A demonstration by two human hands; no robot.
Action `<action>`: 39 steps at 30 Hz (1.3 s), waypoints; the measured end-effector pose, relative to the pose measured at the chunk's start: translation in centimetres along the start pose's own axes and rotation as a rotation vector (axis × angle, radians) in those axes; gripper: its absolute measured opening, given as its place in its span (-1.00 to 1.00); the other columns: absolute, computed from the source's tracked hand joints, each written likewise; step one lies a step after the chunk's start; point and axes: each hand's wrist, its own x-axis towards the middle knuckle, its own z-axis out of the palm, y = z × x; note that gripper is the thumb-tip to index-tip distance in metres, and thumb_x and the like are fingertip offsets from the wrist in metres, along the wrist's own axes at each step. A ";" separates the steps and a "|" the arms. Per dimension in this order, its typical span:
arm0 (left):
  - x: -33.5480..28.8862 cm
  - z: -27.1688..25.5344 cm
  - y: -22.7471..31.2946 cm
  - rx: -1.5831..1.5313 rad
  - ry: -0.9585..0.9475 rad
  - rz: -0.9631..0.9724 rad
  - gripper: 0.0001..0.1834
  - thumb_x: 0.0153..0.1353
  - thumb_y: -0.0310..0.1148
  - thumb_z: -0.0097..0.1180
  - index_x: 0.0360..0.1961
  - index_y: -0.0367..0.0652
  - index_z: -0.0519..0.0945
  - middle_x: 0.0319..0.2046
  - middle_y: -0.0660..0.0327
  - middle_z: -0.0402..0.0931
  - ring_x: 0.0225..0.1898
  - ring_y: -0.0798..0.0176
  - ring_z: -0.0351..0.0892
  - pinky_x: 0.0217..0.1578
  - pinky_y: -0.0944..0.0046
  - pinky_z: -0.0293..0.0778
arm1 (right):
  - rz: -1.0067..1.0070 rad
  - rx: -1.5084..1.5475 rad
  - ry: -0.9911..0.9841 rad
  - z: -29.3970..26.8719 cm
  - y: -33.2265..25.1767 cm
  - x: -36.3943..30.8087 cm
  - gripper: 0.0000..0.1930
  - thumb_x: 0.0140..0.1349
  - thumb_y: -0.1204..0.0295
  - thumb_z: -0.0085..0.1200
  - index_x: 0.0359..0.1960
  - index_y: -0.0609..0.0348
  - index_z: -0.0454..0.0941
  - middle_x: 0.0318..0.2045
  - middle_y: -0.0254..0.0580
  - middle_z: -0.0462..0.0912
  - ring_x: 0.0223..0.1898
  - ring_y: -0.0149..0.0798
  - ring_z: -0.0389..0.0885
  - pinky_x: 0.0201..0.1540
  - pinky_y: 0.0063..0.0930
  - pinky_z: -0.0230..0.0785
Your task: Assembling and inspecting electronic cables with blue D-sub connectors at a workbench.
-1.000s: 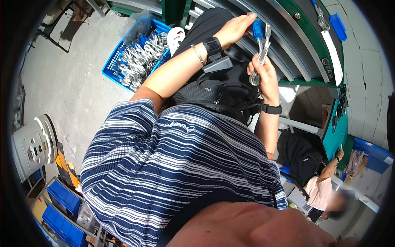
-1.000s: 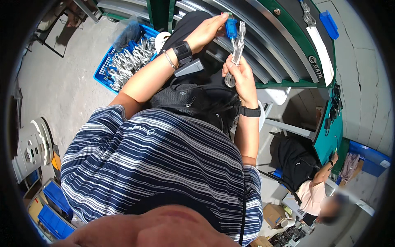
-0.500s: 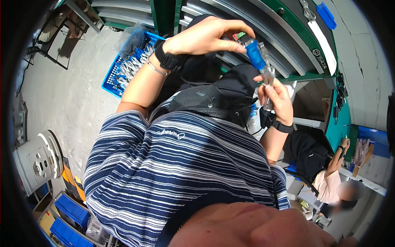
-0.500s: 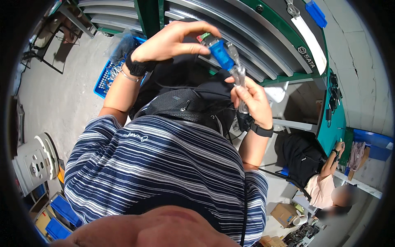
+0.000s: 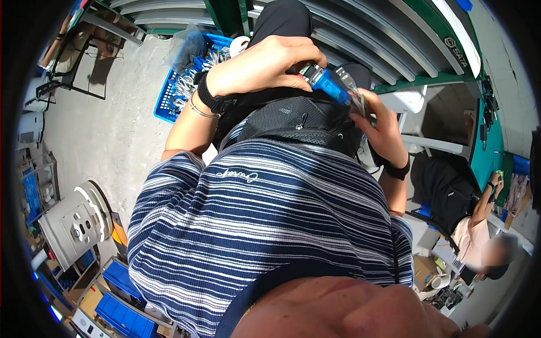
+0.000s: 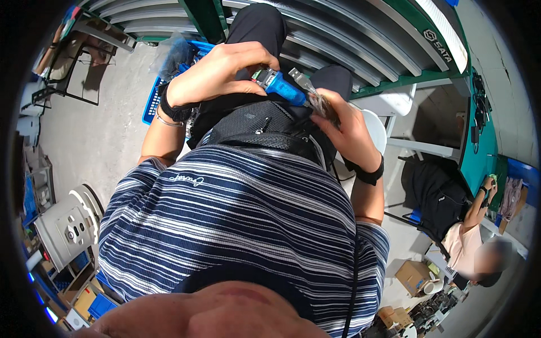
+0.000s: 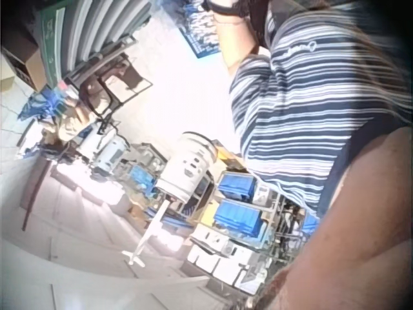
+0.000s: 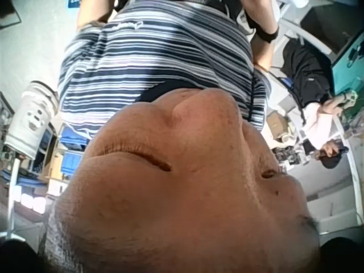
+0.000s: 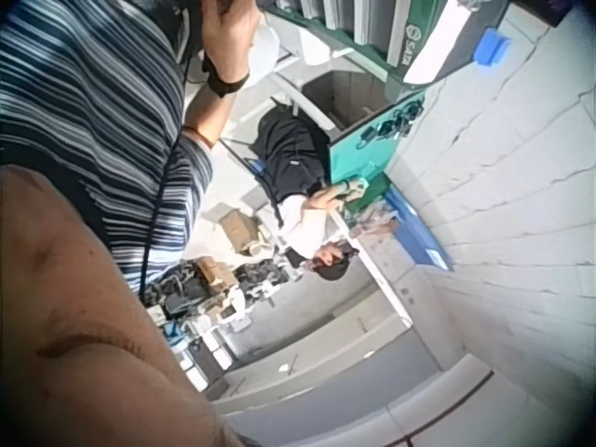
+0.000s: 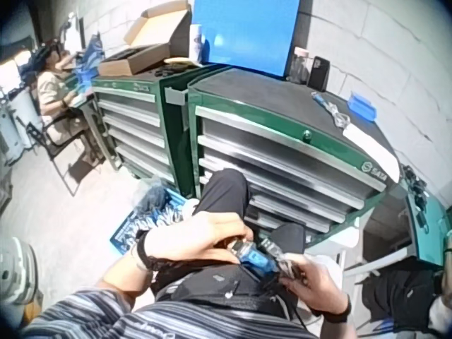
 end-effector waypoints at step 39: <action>0.8 4.3 1.4 -0.082 0.241 0.079 -0.52 -0.02 -0.35 0.51 -0.01 -0.13 0.71 -0.10 0.15 0.67 -0.01 0.08 0.65 0.04 0.15 0.55 | -0.116 -0.144 0.276 1.0 -0.2 -0.5 -0.55 -0.02 0.58 0.45 -0.03 0.26 0.62 -0.14 -0.07 0.73 -0.17 -0.12 0.73 -0.07 -0.39 0.54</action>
